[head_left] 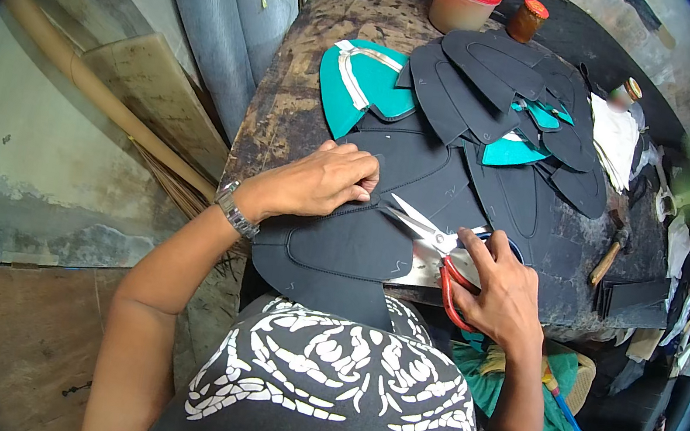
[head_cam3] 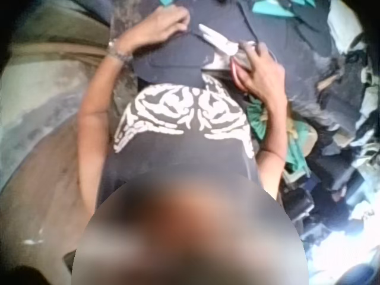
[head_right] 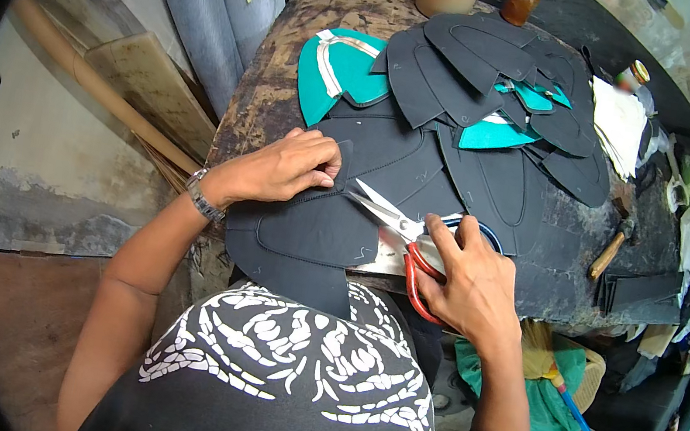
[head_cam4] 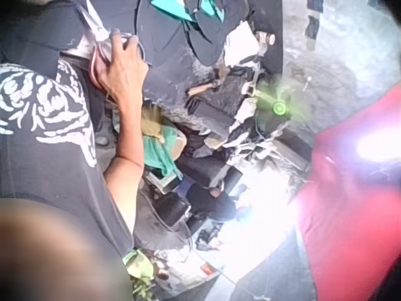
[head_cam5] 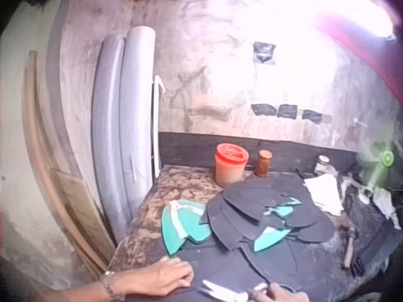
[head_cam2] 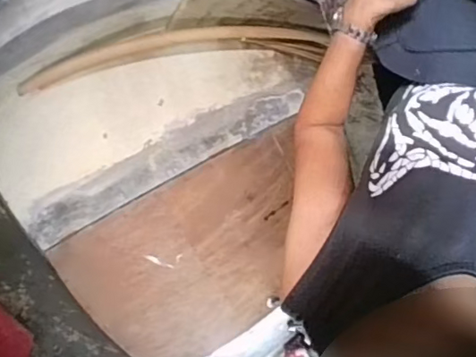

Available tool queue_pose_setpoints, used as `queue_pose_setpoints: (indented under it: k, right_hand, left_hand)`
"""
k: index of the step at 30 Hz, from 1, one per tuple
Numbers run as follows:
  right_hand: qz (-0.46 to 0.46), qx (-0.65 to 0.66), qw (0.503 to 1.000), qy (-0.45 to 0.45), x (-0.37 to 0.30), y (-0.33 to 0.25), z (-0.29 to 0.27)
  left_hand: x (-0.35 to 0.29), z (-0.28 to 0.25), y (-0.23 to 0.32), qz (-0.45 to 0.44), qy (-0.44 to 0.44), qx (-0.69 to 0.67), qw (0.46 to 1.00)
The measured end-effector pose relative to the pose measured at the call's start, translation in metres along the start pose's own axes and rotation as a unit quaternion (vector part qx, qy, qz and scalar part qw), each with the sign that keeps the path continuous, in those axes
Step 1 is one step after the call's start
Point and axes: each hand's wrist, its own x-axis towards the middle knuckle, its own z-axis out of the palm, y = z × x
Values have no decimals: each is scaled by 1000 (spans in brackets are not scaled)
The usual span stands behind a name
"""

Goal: The person uses shears to cut black and green foam pieces on a workbench. They repeatedly pick up pieces, trim edges, and place the cut pieces into separate stacks on the table.

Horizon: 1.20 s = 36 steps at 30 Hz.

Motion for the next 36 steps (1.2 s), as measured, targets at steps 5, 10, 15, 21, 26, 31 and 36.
queue_pose_setpoints:
  k: [5, 10, 15, 21, 26, 31, 36]
  right_hand:
    - [-49, -14, 998, 44, 8, -4, 1]
    - [-67, -31, 996, 42, 13, -6, 1]
    - [-75, -16, 997, 28, 19, -7, -1]
    - [-64, 9, 998, -28, 22, -6, -4]
    - [-6, 89, 996, 19, 16, 4, 9]
    - [116, 71, 988, 76, 20, 13, 21]
    - [129, 5, 990, 59, 23, 2, 17]
  left_hand:
    - [-3, 0, 0, 15, 21, -11, 1000]
    - [-4, 2, -1, 5, 29, -8, 1000]
    - [-1, 2, 2, 3, 67, -39, 997]
    - [4, 2, 10, 2, 93, -48, 995]
    - [-11, -1, 11, -129, 203, -215, 946]
    - [-44, 6, 20, -173, 143, -32, 974]
    - [-48, 5, 10, -140, 195, -194, 951]
